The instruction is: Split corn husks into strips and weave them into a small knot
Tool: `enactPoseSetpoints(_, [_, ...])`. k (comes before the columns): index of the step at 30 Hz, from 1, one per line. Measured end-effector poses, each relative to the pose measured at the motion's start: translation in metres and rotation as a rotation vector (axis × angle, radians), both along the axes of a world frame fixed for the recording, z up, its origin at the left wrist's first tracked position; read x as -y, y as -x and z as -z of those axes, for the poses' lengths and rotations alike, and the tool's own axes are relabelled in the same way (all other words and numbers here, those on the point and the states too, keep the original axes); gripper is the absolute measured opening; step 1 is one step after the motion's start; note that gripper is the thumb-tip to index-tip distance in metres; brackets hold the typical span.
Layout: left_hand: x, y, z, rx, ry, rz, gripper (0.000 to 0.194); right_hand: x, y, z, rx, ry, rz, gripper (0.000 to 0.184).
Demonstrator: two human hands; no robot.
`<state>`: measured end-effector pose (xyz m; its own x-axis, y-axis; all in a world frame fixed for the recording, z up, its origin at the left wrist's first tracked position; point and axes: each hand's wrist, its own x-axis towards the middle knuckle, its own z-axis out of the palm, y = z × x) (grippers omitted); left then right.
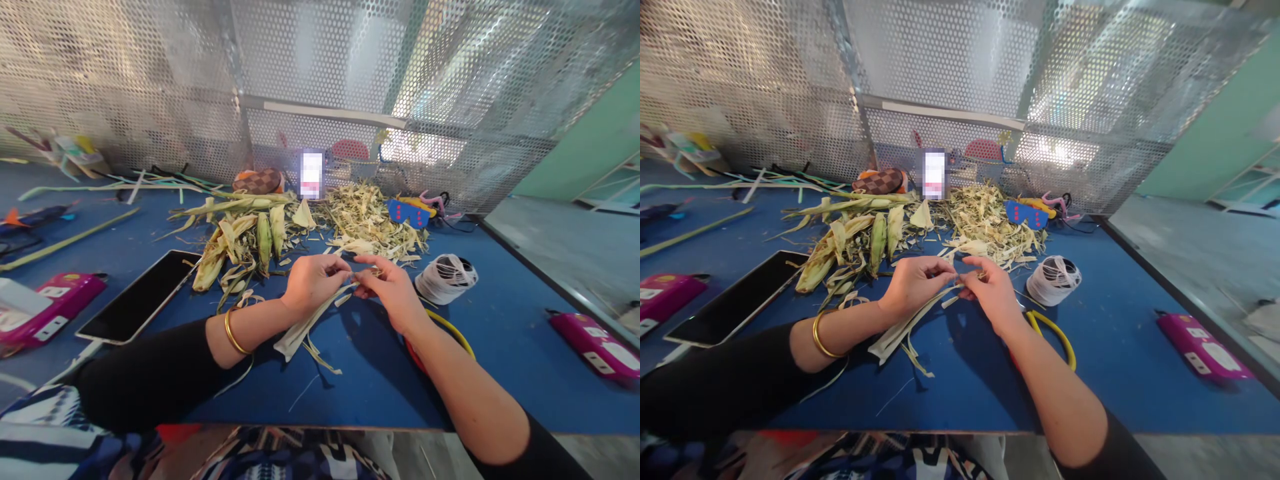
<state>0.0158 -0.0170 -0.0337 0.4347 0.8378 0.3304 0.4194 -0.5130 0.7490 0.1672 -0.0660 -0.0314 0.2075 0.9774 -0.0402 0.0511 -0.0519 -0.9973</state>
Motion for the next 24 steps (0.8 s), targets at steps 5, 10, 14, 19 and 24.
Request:
enactPoseSetpoints(5, [0.000, 0.000, 0.001, 0.034, -0.095, -0.004, 0.012, 0.000, -0.001, -0.003, 0.009, 0.058, -0.092, 0.022])
enactPoseSetpoints(10, [-0.001, 0.000, -0.001, 0.054, -0.100, 0.021, 0.010, 0.000, -0.001, -0.001, 0.019, 0.024, -0.077, 0.018])
enactPoseSetpoints(14, [-0.002, -0.001, -0.001, 0.115, -0.048, 0.040, 0.010, -0.003, -0.004, 0.003, 0.004, -0.031, -0.041, 0.020])
enactPoseSetpoints(19, [-0.005, -0.001, 0.002, 0.167, 0.078, 0.067, 0.012, -0.005, -0.009, 0.008, -0.049, -0.097, -0.002, 0.017])
enactPoseSetpoints(24, [-0.011, -0.001, 0.007, 0.191, 0.173, 0.064, 0.018, -0.005, -0.012, 0.007, -0.111, -0.124, 0.024, 0.013])
